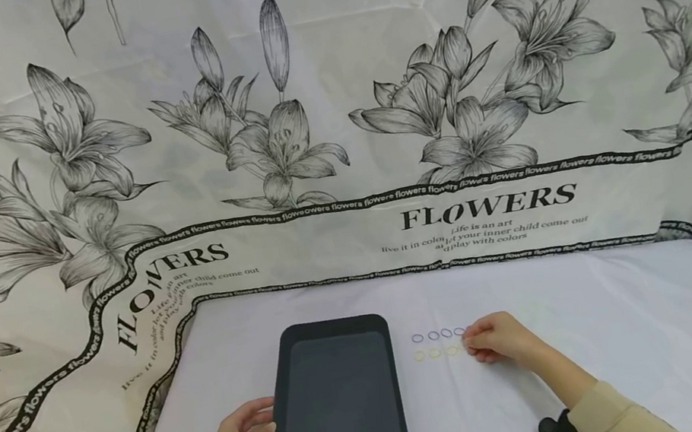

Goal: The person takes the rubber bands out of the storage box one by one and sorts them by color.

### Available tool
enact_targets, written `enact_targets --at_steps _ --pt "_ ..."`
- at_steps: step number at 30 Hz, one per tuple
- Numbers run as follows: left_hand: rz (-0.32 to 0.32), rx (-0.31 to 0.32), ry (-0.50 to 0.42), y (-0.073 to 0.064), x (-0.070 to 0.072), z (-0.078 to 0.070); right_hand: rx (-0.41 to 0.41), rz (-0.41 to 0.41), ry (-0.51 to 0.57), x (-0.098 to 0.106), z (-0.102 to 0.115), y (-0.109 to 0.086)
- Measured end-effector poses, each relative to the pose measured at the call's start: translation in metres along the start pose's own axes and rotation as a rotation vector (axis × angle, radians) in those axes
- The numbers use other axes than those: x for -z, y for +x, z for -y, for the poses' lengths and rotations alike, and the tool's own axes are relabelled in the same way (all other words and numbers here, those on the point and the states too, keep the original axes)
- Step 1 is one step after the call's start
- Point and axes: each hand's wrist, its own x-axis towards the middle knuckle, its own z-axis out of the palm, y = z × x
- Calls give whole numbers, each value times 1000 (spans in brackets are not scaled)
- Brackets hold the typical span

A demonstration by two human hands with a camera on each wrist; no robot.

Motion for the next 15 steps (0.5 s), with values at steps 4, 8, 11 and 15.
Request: enact_targets --at_steps 4,8,11,15 --pt "14 0 -8 -1 2 0 19 37 17 3 -1 1" --pt "22 -2 -3 -1 3 -1 22 60 26 5 1 1" --pt "15 1 7 1 2 -1 12 47 16 4 2 1" --pt "21 14 11 1 4 -1 40 93 13 5 0 3"
